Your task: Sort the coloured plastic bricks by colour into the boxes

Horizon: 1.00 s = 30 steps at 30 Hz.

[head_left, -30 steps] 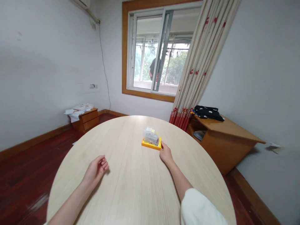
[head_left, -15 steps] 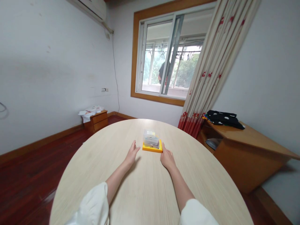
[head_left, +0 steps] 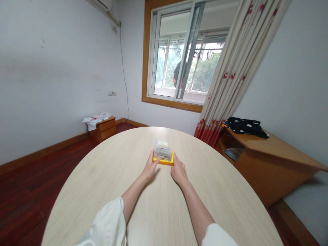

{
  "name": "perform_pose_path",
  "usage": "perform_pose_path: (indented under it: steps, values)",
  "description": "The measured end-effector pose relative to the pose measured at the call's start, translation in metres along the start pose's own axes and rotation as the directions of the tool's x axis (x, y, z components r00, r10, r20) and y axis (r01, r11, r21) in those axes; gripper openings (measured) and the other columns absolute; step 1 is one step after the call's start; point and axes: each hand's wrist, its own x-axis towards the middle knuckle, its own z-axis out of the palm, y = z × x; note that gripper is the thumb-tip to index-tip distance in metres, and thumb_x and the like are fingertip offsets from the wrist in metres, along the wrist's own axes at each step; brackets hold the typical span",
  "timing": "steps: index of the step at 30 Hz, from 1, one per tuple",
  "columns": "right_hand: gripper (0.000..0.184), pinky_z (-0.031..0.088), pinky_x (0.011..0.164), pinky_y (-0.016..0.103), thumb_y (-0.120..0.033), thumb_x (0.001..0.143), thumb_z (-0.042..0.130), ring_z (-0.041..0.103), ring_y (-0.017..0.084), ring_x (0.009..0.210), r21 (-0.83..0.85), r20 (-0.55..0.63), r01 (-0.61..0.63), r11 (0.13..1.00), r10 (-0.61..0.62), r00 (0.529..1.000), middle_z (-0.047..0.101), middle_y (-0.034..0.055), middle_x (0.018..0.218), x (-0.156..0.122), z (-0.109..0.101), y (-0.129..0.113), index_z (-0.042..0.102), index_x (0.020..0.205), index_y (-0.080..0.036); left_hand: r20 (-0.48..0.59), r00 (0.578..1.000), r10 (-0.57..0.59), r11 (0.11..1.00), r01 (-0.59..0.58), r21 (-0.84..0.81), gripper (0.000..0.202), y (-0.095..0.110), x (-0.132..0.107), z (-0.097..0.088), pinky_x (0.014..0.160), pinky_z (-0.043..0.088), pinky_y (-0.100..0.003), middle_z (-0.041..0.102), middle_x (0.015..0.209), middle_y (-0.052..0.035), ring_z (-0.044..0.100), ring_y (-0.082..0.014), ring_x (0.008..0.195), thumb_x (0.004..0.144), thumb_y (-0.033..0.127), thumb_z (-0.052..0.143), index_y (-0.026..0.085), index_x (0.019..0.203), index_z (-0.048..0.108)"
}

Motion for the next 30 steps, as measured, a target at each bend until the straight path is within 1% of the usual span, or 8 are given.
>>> perform_pose_path:
  steps: [4,9,13,16,20,24,27,30]
  values:
    - [0.075,0.030,0.108,0.044,-0.005,0.072,0.035,0.028,0.022,0.135,0.126,-0.163,0.027,0.992,-0.006,0.987,0.035,0.0136,0.144,-0.001,0.006,-0.011,0.019,0.144,-0.010,-0.041,0.999,0.029,0.999,-0.028,0.017,0.064,0.000,-0.003,0.000,0.112,0.016,-0.044,0.030,0.148,-0.0103,0.025,-0.0218,0.136,0.080,0.035,0.053,0.023,0.139,0.030]
    - [0.079,0.025,0.110,0.049,-0.012,0.073,0.040,0.019,0.025,0.138,0.154,-0.236,0.076,0.985,-0.038,0.971,0.025,0.0127,0.149,-0.006,0.003,-0.028,0.011,0.146,-0.012,-0.048,0.989,0.143,0.985,-0.138,0.103,0.071,0.007,-0.010,-0.002,0.114,0.010,-0.042,0.022,0.150,-0.0119,0.016,-0.0235,0.139,0.079,0.036,0.054,0.019,0.141,0.026]
    - [0.080,0.022,0.111,0.050,-0.014,0.073,0.042,0.015,0.025,0.140,0.141,-0.233,0.116,0.983,-0.081,0.969,0.023,0.0117,0.150,-0.011,0.000,-0.035,0.010,0.146,-0.014,-0.019,0.980,0.199,0.970,-0.194,0.145,0.071,0.010,-0.014,-0.002,0.114,0.010,-0.043,0.024,0.149,-0.0117,0.018,-0.0234,0.138,0.080,0.038,0.052,0.019,0.142,0.025]
    - [0.079,0.023,0.110,0.050,-0.014,0.073,0.042,0.017,0.025,0.139,0.149,-0.214,0.121,0.981,-0.088,0.973,0.026,0.0116,0.148,-0.013,-0.001,-0.038,0.011,0.145,-0.015,-0.006,0.980,0.200,0.970,-0.197,0.142,0.070,0.009,-0.015,-0.001,0.113,0.012,-0.044,0.026,0.148,-0.0102,0.021,-0.0234,0.137,0.080,0.038,0.052,0.022,0.142,0.024]
    - [0.077,0.024,0.110,0.049,-0.015,0.073,0.043,0.019,0.024,0.139,0.167,-0.210,0.120,0.979,-0.084,0.974,0.028,0.0132,0.147,-0.013,-0.003,-0.039,0.013,0.145,-0.013,-0.004,0.980,0.199,0.971,-0.196,0.140,0.070,0.008,-0.015,-0.001,0.113,0.012,-0.045,0.025,0.148,-0.0097,0.021,-0.0238,0.136,0.081,0.038,0.051,0.023,0.143,0.022]
    - [0.075,0.025,0.110,0.048,-0.016,0.077,0.043,0.021,0.024,0.137,0.185,-0.228,0.151,0.971,-0.107,0.968,0.027,0.0148,0.147,-0.014,-0.005,-0.042,0.012,0.145,-0.013,0.008,0.970,0.241,0.956,-0.239,0.173,0.071,0.011,-0.017,0.000,0.112,0.015,-0.045,0.026,0.146,-0.0111,0.023,-0.0240,0.135,0.083,0.040,0.050,0.023,0.144,0.019]
    - [0.074,0.025,0.110,0.049,-0.019,0.079,0.044,0.021,0.024,0.137,0.176,-0.243,0.186,0.967,-0.141,0.960,0.025,0.0136,0.148,-0.015,-0.007,-0.045,0.010,0.145,-0.016,0.030,0.957,0.290,0.935,-0.290,0.204,0.069,0.013,-0.018,0.000,0.112,0.015,-0.044,0.028,0.142,-0.0121,0.023,-0.0246,0.134,0.084,0.042,0.050,0.022,0.143,0.021]
    - [0.073,0.026,0.108,0.050,-0.023,0.082,0.045,0.020,0.025,0.137,0.163,-0.238,0.196,0.967,-0.154,0.959,0.024,0.0136,0.148,-0.016,-0.009,-0.046,0.009,0.145,-0.018,0.052,0.950,0.308,0.926,-0.312,0.215,0.065,0.014,-0.020,0.001,0.113,0.014,-0.044,0.026,0.141,-0.0113,0.020,-0.0252,0.136,0.084,0.043,0.050,0.023,0.141,0.027]
